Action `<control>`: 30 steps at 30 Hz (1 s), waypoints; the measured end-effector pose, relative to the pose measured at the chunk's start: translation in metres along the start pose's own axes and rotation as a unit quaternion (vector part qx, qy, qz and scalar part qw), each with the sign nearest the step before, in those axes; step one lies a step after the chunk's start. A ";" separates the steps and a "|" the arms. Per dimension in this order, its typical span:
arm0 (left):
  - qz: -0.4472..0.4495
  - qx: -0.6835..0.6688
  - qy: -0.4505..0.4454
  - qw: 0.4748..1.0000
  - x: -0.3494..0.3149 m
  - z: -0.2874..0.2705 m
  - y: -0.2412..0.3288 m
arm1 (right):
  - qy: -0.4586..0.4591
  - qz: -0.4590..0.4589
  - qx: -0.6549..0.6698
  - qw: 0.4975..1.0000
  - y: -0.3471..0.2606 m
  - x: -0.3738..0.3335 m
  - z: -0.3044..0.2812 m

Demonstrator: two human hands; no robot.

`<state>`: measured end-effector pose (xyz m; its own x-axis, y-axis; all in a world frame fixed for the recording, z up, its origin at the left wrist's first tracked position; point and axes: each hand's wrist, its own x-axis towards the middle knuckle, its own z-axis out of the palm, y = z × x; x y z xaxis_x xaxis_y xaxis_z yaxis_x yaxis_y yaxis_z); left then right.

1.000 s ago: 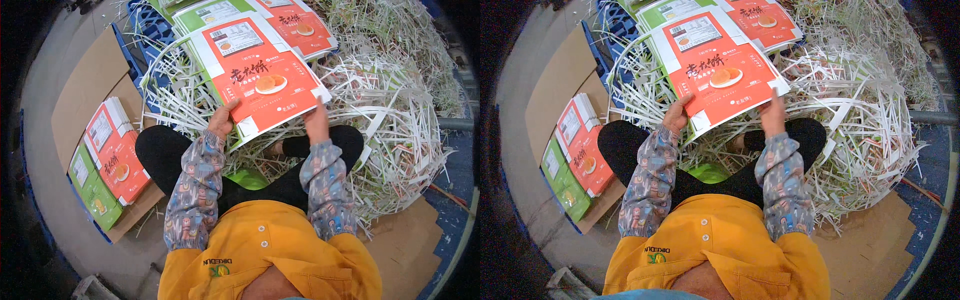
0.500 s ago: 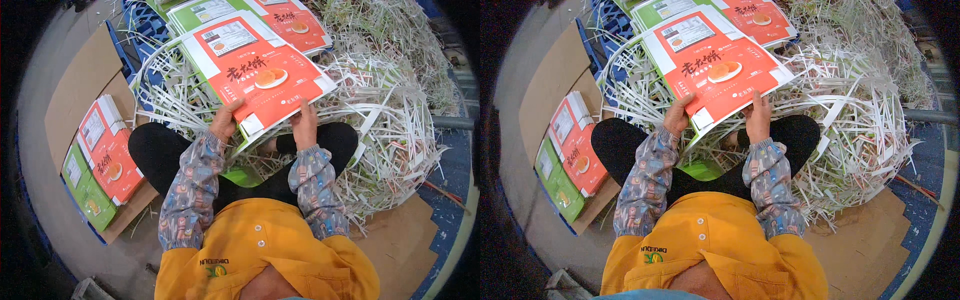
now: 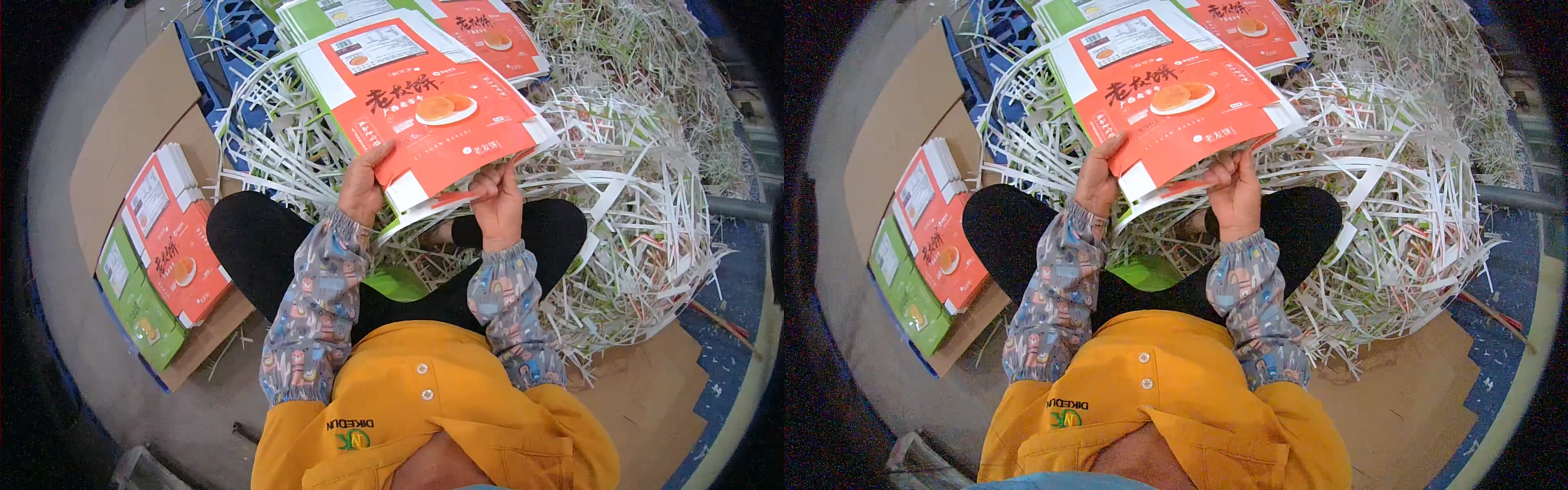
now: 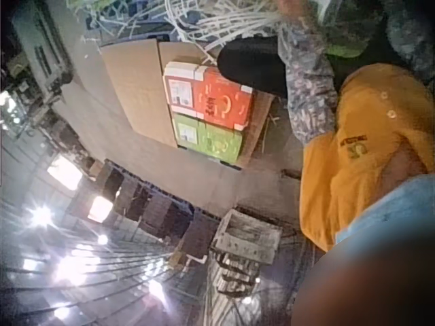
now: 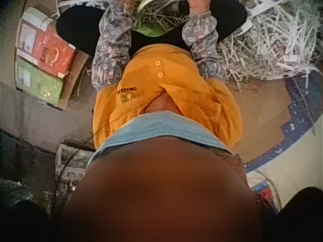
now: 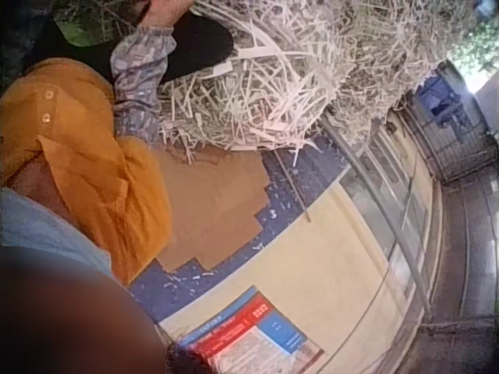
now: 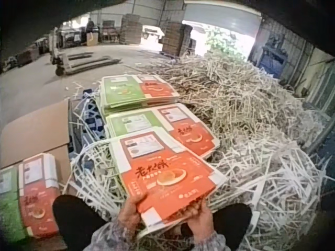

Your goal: Sorting through a pile of paper scraps to extract and stack flat paper product boxes.

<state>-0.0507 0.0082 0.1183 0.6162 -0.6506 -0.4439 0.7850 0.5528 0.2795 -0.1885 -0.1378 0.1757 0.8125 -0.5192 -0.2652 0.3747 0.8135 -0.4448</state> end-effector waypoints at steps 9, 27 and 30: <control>0.019 -0.012 -0.002 1.000 -0.004 0.019 0.032 | 0.127 -0.209 -0.696 0.675 -0.088 0.034 -0.076; -0.012 0.104 -0.015 0.994 -0.004 0.001 -0.006 | 0.012 0.062 -0.196 0.979 0.014 -0.013 -0.005; -0.006 0.133 -0.030 0.991 -0.017 0.013 -0.018 | 0.124 0.013 -0.140 0.982 0.023 0.011 0.005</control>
<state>-0.0740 0.0025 0.1318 0.6033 -0.6906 -0.3989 0.7762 0.3935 0.4926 -0.1686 -0.1236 0.1668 0.6738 -0.5754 -0.4636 0.1905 0.7415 -0.6434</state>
